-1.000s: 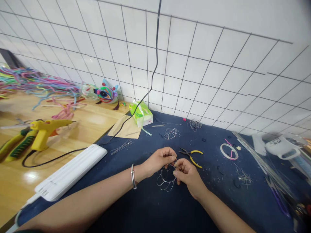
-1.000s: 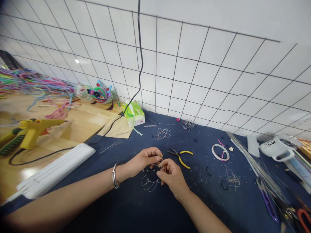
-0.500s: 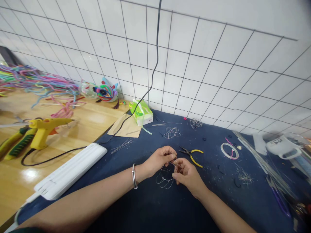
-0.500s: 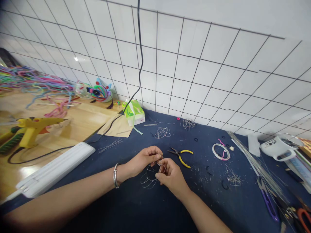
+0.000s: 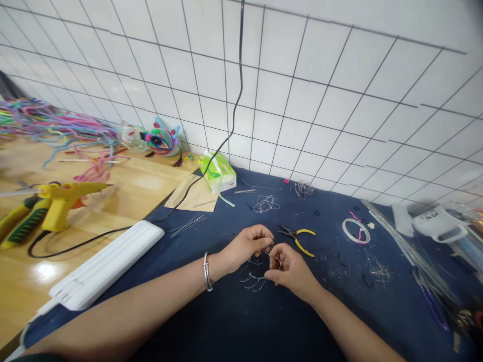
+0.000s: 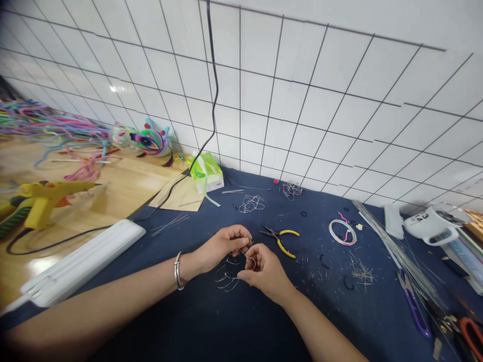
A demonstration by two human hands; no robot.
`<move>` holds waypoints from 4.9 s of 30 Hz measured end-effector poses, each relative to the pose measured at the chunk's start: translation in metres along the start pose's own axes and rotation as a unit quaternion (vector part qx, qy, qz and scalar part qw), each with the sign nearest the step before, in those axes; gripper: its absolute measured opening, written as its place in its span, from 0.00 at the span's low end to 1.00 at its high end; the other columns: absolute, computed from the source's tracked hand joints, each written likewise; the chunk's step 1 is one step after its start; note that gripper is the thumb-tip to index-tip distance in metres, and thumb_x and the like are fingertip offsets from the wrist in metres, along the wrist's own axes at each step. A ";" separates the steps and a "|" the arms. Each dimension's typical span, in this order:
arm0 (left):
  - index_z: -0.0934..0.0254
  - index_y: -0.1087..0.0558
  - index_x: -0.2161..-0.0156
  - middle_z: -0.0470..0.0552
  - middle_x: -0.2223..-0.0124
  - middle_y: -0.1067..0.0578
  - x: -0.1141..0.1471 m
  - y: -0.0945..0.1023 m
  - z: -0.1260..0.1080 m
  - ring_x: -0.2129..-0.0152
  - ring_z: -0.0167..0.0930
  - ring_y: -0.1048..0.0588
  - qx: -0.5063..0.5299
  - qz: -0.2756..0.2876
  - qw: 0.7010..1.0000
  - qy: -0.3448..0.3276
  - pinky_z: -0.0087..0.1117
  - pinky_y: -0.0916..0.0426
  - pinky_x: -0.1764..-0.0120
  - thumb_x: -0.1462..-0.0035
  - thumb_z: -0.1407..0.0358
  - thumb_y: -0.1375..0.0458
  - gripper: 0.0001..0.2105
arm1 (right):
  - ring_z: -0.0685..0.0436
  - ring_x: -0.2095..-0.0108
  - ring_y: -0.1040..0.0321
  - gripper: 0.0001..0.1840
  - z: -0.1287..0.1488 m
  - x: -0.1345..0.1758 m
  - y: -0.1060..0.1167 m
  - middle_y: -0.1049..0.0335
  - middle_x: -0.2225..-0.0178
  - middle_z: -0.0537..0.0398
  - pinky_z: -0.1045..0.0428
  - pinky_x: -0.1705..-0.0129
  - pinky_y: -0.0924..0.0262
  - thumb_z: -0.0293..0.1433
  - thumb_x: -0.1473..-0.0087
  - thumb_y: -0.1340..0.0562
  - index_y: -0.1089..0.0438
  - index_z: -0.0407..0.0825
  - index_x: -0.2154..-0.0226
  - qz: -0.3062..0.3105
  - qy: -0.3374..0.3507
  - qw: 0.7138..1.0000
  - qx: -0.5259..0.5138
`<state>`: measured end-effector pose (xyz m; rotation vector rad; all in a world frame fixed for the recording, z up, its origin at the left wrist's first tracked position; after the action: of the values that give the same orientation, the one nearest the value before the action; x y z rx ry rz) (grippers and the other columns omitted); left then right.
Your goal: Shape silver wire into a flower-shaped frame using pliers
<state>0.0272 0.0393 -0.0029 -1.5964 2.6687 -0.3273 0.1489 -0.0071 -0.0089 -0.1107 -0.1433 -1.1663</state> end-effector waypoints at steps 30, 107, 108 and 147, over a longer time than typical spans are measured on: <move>0.67 0.32 0.63 0.48 0.72 0.28 -0.004 0.001 0.004 0.76 0.26 0.29 0.002 0.104 0.994 0.018 0.29 0.35 0.69 0.48 0.65 0.44 0.08 | 0.56 0.81 0.45 0.13 -0.004 -0.002 0.011 0.43 0.78 0.65 0.58 0.81 0.42 0.28 0.57 0.35 0.39 0.48 0.69 0.005 -0.008 0.999 0.035; 0.67 0.30 0.70 0.45 0.75 0.30 0.004 -0.002 -0.008 0.79 0.23 0.33 -0.096 -0.007 0.995 -0.012 0.24 0.39 0.74 0.51 0.68 0.44 0.04 | 0.53 0.82 0.43 0.08 0.004 0.002 0.014 0.42 0.80 0.62 0.58 0.82 0.45 0.37 0.49 0.43 0.37 0.49 0.70 -0.070 -0.016 0.984 0.162; 0.67 0.30 0.70 0.45 0.74 0.30 0.004 -0.001 -0.008 0.79 0.23 0.33 -0.102 -0.009 0.995 -0.014 0.24 0.38 0.74 0.51 0.68 0.44 0.04 | 0.52 0.81 0.41 0.10 0.008 0.002 0.020 0.40 0.79 0.61 0.57 0.80 0.43 0.38 0.48 0.45 0.36 0.49 0.69 -0.068 -0.004 0.978 0.198; 0.67 0.31 0.70 0.46 0.75 0.30 -0.012 0.029 -0.002 0.80 0.24 0.31 -0.154 -0.028 0.988 0.006 0.24 0.37 0.76 0.52 0.63 0.45 0.08 | 0.40 0.62 0.41 0.18 0.042 0.029 0.010 0.33 0.64 0.49 0.46 0.61 0.50 0.36 0.48 0.41 0.34 0.51 0.53 -0.152 0.335 0.521 0.770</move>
<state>0.0076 0.0634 -0.0078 -1.7512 2.7969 0.0834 0.1674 -0.0227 0.0372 2.0305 -0.4749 -0.9516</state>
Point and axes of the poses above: each hand's wrist, its own x-axis away from the middle knuckle, its own y-axis out of the back of the hand, z = x × y, the point moved 5 cm from there along -x, towards the middle knuckle
